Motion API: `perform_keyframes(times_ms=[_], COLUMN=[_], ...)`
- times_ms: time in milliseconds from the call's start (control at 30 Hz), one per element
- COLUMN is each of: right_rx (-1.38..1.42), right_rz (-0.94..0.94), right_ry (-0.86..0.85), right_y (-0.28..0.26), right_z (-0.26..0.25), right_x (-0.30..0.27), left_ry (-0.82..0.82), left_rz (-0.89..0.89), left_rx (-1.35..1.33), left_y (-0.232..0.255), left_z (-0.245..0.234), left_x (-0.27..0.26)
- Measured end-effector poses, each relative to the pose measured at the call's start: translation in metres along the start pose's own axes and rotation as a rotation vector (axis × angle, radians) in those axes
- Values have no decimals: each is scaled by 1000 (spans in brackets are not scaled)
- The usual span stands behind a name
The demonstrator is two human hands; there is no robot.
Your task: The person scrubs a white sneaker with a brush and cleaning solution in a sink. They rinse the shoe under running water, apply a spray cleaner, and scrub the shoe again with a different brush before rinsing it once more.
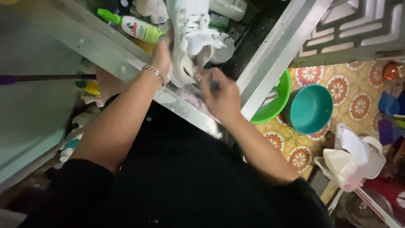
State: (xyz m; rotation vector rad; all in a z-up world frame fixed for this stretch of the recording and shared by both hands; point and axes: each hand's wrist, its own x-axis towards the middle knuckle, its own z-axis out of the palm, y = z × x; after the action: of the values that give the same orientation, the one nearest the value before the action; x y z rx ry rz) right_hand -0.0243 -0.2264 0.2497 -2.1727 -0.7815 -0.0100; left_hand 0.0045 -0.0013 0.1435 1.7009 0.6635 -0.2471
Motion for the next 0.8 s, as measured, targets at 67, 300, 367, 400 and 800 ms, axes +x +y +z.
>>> perform_keyframes(times_ms=[67,300,367,400,800], right_rx=[-113,-68,-156,-246,-389], right_rz=[-69,102,-47,-194,-178], right_ry=[77,-86,-50,-16,34], right_y=[30,7,29,39,107], right_z=[-5,-2,-13,-18,-58], right_x=[19,-7,7,12,39], left_ry=[-7,62,126,175,48], left_rz=[65,-241,141,517,540], left_rx=[60,-509,-56,405,-128], left_y=[-20,20,-78,-116,-19], left_z=[6,-4,12,21,22], left_x=[4,-21,36,70,1])
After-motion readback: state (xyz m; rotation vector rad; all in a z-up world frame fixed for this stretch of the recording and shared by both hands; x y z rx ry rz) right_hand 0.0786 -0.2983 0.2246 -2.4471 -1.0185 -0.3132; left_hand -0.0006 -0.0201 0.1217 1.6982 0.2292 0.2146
